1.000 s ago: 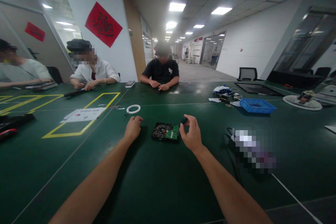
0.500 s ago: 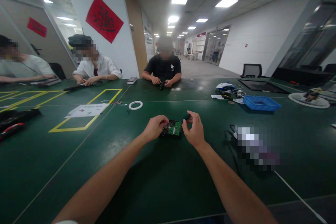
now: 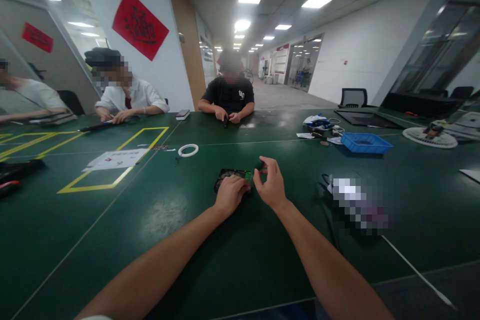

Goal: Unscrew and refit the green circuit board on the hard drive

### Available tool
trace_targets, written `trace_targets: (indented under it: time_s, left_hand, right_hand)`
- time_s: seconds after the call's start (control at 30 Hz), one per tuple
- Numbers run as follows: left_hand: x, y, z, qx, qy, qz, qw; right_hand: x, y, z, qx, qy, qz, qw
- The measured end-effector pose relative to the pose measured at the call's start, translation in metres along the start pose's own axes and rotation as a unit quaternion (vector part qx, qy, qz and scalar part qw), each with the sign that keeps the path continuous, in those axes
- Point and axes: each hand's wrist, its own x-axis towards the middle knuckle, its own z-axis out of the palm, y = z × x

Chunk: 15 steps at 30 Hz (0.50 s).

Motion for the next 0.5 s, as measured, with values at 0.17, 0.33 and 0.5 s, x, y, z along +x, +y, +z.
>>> trace_targets:
  time_s: [0.17,0.33,0.5]
  left_hand:
    - [-0.0037,-0.0041,-0.001,0.0,-0.009,0.016,1.0]
    - [-0.0044,-0.0069,-0.0009,-0.02,0.004,0.013,1.0]
    - [-0.0039,-0.0096,0.001,-0.042,0.012,0.006,0.999]
  right_hand:
    - [0.0007,-0.0025,-0.0005,0.0,0.007,-0.003,1.0]
    - [0.0012,-0.0036,-0.0013,-0.002,0.008,-0.005,1.0]
    - [0.0008,-0.0013,-0.0011,0.001,0.008,0.001,1.0]
